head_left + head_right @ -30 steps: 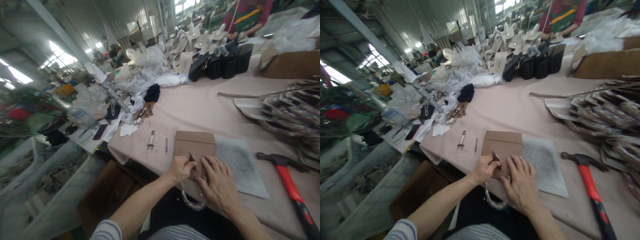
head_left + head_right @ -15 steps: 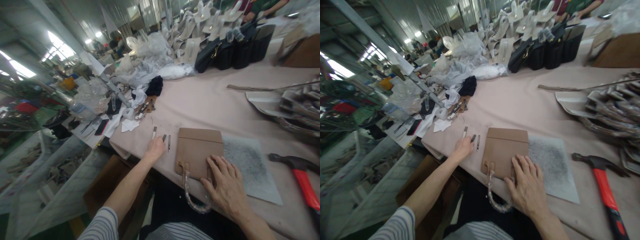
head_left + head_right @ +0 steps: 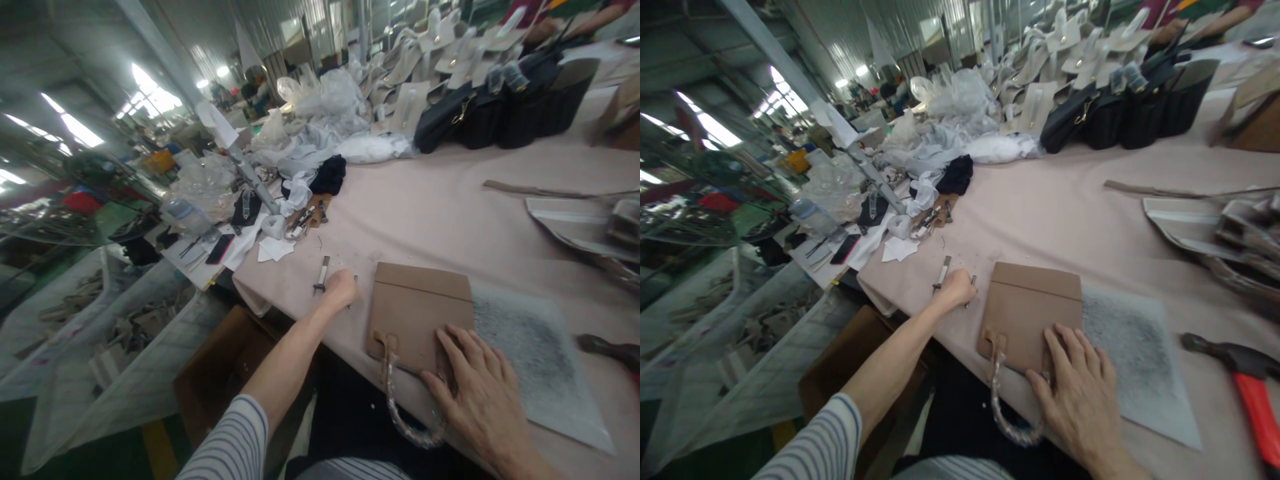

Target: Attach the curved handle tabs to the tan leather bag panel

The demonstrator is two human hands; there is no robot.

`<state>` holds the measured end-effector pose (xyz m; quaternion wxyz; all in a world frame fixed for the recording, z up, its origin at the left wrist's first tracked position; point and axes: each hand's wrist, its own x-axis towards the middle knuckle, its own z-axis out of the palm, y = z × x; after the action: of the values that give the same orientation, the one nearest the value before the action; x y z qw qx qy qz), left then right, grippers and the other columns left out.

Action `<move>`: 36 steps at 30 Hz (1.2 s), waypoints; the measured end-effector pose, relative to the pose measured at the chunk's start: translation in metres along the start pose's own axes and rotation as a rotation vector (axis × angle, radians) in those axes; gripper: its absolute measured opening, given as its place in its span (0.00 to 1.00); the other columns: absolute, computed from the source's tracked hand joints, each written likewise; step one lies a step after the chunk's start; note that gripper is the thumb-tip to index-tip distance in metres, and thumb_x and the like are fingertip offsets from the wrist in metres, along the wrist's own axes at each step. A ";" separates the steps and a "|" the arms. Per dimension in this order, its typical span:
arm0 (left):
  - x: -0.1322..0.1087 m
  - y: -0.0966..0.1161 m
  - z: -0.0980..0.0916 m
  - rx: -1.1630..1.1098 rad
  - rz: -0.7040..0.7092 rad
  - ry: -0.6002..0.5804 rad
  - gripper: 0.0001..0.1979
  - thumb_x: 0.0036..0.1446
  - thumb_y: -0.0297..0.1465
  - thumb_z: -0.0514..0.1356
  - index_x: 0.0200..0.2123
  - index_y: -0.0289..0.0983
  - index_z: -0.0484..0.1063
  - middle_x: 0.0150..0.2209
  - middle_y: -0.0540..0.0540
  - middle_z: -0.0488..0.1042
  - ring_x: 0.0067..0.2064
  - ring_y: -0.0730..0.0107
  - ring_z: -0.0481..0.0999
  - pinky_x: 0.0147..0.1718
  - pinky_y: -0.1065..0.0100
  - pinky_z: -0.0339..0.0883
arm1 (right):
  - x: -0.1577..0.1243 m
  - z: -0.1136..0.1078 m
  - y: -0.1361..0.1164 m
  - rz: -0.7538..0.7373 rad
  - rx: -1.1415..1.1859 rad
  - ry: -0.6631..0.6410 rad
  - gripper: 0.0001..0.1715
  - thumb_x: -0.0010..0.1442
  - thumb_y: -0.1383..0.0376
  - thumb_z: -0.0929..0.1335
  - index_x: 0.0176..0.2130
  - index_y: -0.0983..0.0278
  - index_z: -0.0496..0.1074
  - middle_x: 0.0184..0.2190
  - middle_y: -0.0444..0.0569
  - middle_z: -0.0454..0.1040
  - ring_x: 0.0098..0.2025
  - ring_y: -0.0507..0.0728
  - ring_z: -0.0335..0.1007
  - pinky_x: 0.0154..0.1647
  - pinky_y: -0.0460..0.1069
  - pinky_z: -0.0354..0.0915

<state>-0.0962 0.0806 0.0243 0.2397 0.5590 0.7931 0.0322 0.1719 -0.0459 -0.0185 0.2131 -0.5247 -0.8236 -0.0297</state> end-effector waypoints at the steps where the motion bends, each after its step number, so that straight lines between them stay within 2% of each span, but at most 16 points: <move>1: 0.001 -0.001 -0.002 -0.019 0.008 -0.018 0.02 0.47 0.23 0.67 0.25 0.31 0.76 0.35 0.27 0.82 0.46 0.43 0.83 0.44 0.56 0.75 | 0.000 0.000 0.000 0.002 -0.001 -0.002 0.31 0.69 0.52 0.57 0.61 0.68 0.63 0.61 0.62 0.67 0.63 0.74 0.59 0.61 0.70 0.57; 4: -0.006 -0.005 -0.009 -0.120 0.068 -0.067 0.05 0.49 0.22 0.63 0.23 0.32 0.74 0.25 0.37 0.79 0.38 0.51 0.84 0.39 0.61 0.76 | -0.001 0.000 0.000 0.011 0.005 -0.011 0.31 0.69 0.51 0.58 0.62 0.68 0.63 0.62 0.61 0.67 0.64 0.74 0.59 0.62 0.70 0.56; 6: -0.019 -0.005 -0.010 -0.210 0.124 -0.086 0.05 0.55 0.25 0.59 0.27 0.33 0.74 0.26 0.43 0.80 0.34 0.61 0.83 0.36 0.67 0.76 | -0.002 0.001 0.000 0.022 0.014 -0.021 0.32 0.68 0.51 0.59 0.62 0.68 0.63 0.62 0.61 0.66 0.65 0.73 0.58 0.63 0.70 0.56; 8: -0.038 -0.001 -0.005 -0.449 0.195 -0.112 0.06 0.59 0.27 0.57 0.32 0.34 0.73 0.31 0.45 0.81 0.33 0.67 0.82 0.34 0.71 0.76 | -0.003 0.001 0.000 0.036 0.023 -0.033 0.33 0.68 0.50 0.59 0.63 0.67 0.63 0.63 0.61 0.66 0.65 0.73 0.57 0.63 0.69 0.55; 10: -0.059 0.008 0.007 -0.812 0.275 -0.169 0.06 0.59 0.31 0.58 0.35 0.34 0.73 0.34 0.46 0.81 0.33 0.70 0.82 0.33 0.72 0.77 | -0.003 0.002 0.000 0.043 0.024 -0.038 0.32 0.67 0.51 0.60 0.63 0.66 0.63 0.63 0.60 0.65 0.66 0.72 0.56 0.63 0.69 0.55; 12: -0.078 0.017 0.023 -1.100 0.351 -0.219 0.10 0.56 0.34 0.62 0.38 0.34 0.73 0.32 0.46 0.80 0.32 0.70 0.81 0.32 0.71 0.77 | -0.003 0.002 0.001 0.035 0.014 -0.038 0.32 0.68 0.51 0.60 0.63 0.67 0.63 0.63 0.61 0.65 0.66 0.72 0.57 0.63 0.69 0.55; 13: -0.086 0.022 0.032 -1.154 0.385 -0.221 0.12 0.55 0.35 0.64 0.39 0.34 0.73 0.31 0.47 0.79 0.31 0.70 0.80 0.32 0.71 0.77 | -0.003 0.002 0.001 0.030 0.008 -0.036 0.33 0.68 0.51 0.60 0.63 0.68 0.63 0.63 0.61 0.65 0.65 0.73 0.57 0.63 0.69 0.56; 17: -0.098 0.027 0.060 -1.100 0.500 -0.151 0.10 0.56 0.35 0.65 0.35 0.34 0.72 0.28 0.47 0.77 0.29 0.72 0.78 0.31 0.73 0.75 | -0.004 0.003 0.001 0.019 0.000 -0.026 0.33 0.68 0.51 0.60 0.63 0.68 0.64 0.62 0.61 0.66 0.65 0.73 0.57 0.62 0.69 0.56; 20: -0.095 0.021 0.070 -1.081 0.571 -0.139 0.09 0.58 0.35 0.64 0.33 0.34 0.71 0.29 0.46 0.78 0.30 0.72 0.79 0.33 0.72 0.76 | -0.004 0.003 0.000 0.023 -0.002 -0.023 0.32 0.68 0.52 0.60 0.63 0.68 0.63 0.63 0.61 0.66 0.65 0.73 0.57 0.63 0.69 0.55; 24: -0.090 0.014 0.072 -1.114 0.617 -0.166 0.09 0.60 0.35 0.62 0.34 0.34 0.72 0.30 0.45 0.78 0.32 0.70 0.80 0.36 0.69 0.77 | -0.005 0.002 -0.001 0.024 -0.014 -0.021 0.32 0.68 0.52 0.60 0.63 0.68 0.63 0.63 0.61 0.65 0.65 0.73 0.57 0.63 0.69 0.55; 29: -0.092 0.013 0.069 -1.014 0.675 -0.160 0.08 0.61 0.33 0.61 0.35 0.33 0.73 0.30 0.45 0.78 0.32 0.70 0.79 0.37 0.68 0.77 | -0.005 0.001 0.000 0.028 -0.017 -0.023 0.31 0.68 0.53 0.61 0.63 0.68 0.63 0.63 0.60 0.65 0.65 0.72 0.57 0.64 0.69 0.55; 32: -0.094 0.015 0.067 -0.877 0.773 -0.065 0.06 0.61 0.31 0.59 0.35 0.34 0.73 0.30 0.45 0.77 0.31 0.71 0.77 0.35 0.70 0.75 | -0.006 0.001 0.000 0.030 -0.010 -0.027 0.31 0.68 0.53 0.61 0.63 0.67 0.63 0.63 0.60 0.65 0.66 0.72 0.56 0.64 0.69 0.54; 36: -0.095 0.019 0.063 -0.620 0.988 0.089 0.06 0.61 0.28 0.56 0.36 0.35 0.72 0.31 0.46 0.76 0.31 0.70 0.76 0.36 0.69 0.73 | -0.007 0.004 -0.001 0.046 0.018 -0.020 0.31 0.67 0.53 0.61 0.63 0.66 0.63 0.64 0.60 0.65 0.66 0.73 0.56 0.64 0.69 0.55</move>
<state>-0.0283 -0.0119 0.0075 0.3152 0.7643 0.4014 0.3942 0.1720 -0.0512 -0.0245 0.2102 -0.5417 -0.8137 -0.0124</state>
